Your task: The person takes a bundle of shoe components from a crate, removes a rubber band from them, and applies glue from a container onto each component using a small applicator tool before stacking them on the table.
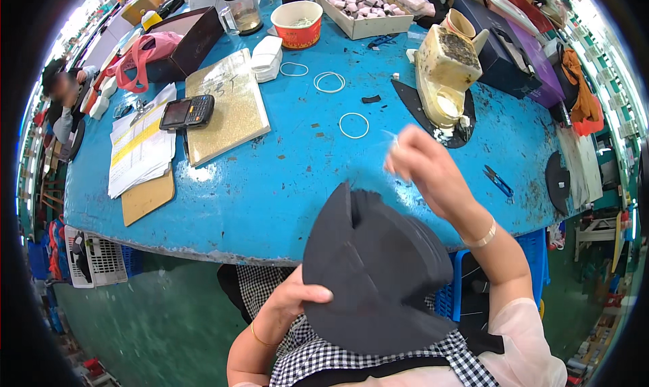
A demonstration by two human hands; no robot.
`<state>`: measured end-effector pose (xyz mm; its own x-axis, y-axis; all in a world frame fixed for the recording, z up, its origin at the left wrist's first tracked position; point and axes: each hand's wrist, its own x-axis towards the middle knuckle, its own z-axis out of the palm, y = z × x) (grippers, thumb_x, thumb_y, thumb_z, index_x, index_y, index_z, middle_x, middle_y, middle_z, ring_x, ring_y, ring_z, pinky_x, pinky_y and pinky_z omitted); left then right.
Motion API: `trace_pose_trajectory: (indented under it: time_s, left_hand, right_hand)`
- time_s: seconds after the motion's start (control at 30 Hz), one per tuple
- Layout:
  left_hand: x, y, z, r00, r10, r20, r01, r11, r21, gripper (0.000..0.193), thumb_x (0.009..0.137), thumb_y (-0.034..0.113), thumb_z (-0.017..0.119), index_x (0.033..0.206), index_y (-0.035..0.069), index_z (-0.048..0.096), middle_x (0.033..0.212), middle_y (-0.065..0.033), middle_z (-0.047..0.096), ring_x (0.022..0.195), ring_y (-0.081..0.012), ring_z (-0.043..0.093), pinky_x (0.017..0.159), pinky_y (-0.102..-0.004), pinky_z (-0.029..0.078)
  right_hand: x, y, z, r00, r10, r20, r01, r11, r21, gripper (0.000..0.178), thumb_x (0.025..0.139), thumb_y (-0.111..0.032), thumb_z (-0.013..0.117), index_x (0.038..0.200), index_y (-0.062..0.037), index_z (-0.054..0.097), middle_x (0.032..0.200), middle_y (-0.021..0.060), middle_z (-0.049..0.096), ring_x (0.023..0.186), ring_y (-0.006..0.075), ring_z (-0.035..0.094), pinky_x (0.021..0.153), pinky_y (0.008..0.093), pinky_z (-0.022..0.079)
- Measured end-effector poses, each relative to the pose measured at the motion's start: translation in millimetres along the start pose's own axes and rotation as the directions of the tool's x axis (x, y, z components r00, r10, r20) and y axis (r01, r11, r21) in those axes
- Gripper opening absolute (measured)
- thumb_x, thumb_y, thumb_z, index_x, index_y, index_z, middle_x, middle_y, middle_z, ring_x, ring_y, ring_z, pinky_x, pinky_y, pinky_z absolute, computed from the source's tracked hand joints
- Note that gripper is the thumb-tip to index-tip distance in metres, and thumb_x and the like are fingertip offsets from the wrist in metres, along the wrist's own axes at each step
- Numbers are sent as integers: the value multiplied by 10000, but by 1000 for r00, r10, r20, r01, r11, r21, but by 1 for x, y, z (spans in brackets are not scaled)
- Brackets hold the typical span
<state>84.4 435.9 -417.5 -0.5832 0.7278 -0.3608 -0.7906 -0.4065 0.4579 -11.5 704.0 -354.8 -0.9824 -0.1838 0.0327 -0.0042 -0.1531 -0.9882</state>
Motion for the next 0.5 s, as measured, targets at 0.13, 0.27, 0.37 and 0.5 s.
trace_pose_trajectory:
  time_s: [0.13, 0.27, 0.37, 0.5]
  left_hand:
    - [6, 8, 21, 1000, 15, -12, -13, 990, 138, 903, 651, 101, 724, 1435, -71, 309, 1368, -215, 487, 1263, -336, 498, 1075, -430, 398]
    - [9, 9, 10, 987, 69, -145, -71, 997, -6, 872, 685, 111, 720, 1435, -67, 312, 1342, -219, 513, 1234, -331, 535, 1047, -425, 439]
    - [-9, 4, 7, 940, 207, -271, -207, 978, 29, 811, 698, 118, 707, 1404, -67, 353, 1310, -227, 532, 1167, -337, 583, 984, -424, 495]
    - [-35, -12, -4, 814, 350, -464, -295, 937, 188, 764, 676, 146, 667, 1358, -81, 405, 1259, -240, 566, 1138, -358, 598, 975, -444, 505]
  right_hand:
    - [84, 22, -22, 1000, -22, -10, 19, 969, -247, 105, 932, -125, 590, 868, -43, 581, 767, 20, 595, 712, 113, 525, 690, 291, 447]
    - [110, 37, -29, 970, -104, 221, 242, 541, -805, 94, 849, -129, 660, 845, -35, 665, 816, 118, 674, 810, 267, 663, 721, 356, 515]
    - [118, 48, -29, 917, -266, 297, 375, 324, -869, 86, 799, -108, 677, 805, -22, 665, 805, 180, 663, 827, 343, 660, 731, 409, 534]
    - [130, 55, -23, 941, -79, 329, 337, 131, -933, 61, 785, -63, 651, 757, -9, 654, 779, 184, 660, 818, 355, 667, 721, 442, 545]
